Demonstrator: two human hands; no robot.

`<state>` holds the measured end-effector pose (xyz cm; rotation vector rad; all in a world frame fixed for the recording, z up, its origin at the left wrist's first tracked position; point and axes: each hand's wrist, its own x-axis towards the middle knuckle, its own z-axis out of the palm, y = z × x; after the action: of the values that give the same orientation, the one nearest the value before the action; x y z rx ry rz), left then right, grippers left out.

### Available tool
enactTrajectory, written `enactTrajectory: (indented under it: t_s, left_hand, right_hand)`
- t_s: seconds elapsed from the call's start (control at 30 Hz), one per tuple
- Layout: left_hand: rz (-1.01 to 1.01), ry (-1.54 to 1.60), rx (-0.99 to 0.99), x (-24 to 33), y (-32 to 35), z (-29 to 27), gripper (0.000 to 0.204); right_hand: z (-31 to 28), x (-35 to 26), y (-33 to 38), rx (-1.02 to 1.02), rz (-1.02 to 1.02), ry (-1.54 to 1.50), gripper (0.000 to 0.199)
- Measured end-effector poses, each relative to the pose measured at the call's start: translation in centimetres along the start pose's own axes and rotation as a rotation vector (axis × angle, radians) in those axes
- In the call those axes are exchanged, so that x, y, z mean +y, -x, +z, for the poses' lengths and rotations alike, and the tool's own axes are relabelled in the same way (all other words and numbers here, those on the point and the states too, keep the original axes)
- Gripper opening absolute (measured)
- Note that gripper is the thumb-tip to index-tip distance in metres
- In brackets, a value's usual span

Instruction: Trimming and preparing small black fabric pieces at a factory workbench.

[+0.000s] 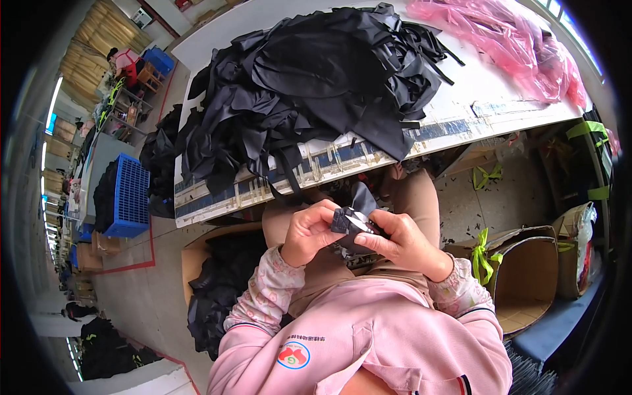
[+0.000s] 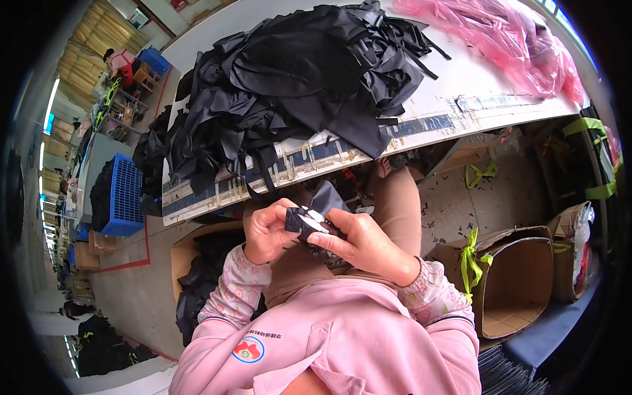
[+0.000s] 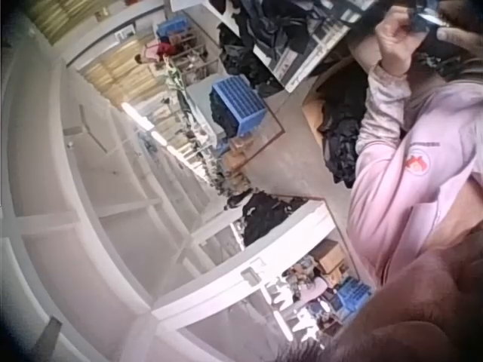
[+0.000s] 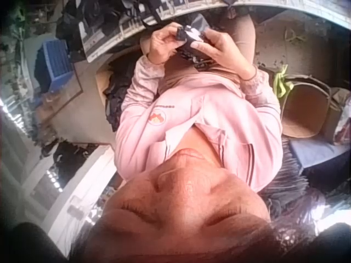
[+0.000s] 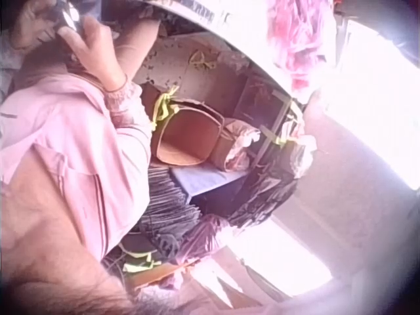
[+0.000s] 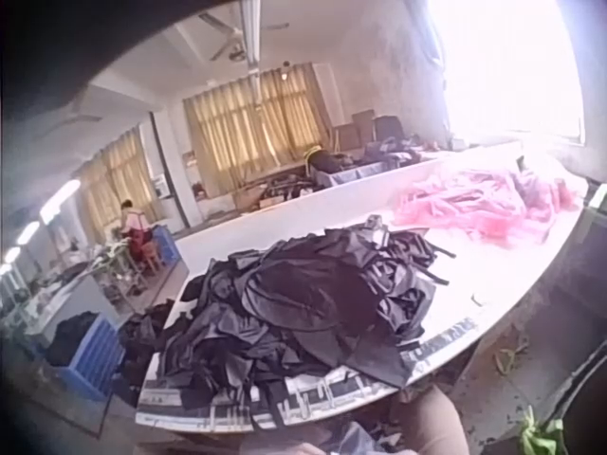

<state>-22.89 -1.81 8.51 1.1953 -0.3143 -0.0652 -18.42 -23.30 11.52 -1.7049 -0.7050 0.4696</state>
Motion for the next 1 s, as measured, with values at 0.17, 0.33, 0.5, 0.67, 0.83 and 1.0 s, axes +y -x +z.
enactTrajectory:
  t_s: [0.17, 0.33, 0.5, 0.67, 0.83, 1.0]
  left_hand:
    - [-0.105, 0.016, -0.067, 0.4, -0.2, -0.2, 0.012]
    - [-0.226, 0.093, -0.08, 0.3, -0.3, -0.4, 0.01]
    - [-0.274, 0.147, -0.14, 0.5, -0.3, -0.5, 0.01]
    - [-0.233, 0.101, -0.178, 0.2, -0.3, -0.5, 0.01]
    - [-0.272, 0.122, -0.215, 0.2, -0.2, -0.6, 0.01]
    - [-0.316, 0.149, -0.253, 0.6, -0.3, -0.8, 0.007]
  right_hand:
    - [-1.0, -0.4, 0.1, -0.033, -0.058, 0.218, 0.037]
    - [-1.2, -0.1, 0.1, -0.046, -0.136, 0.269, 0.036]
    - [-1.3, -0.6, 0.0, -0.088, -0.08, 0.323, 0.038]
    - [-1.3, -0.7, 0.1, -0.103, -0.067, 0.313, 0.037]
    - [-1.3, -0.1, 0.5, -0.098, -0.081, 0.278, 0.035]
    - [-1.7, 0.2, 0.8, -0.116, -0.06, 0.243, 0.034]
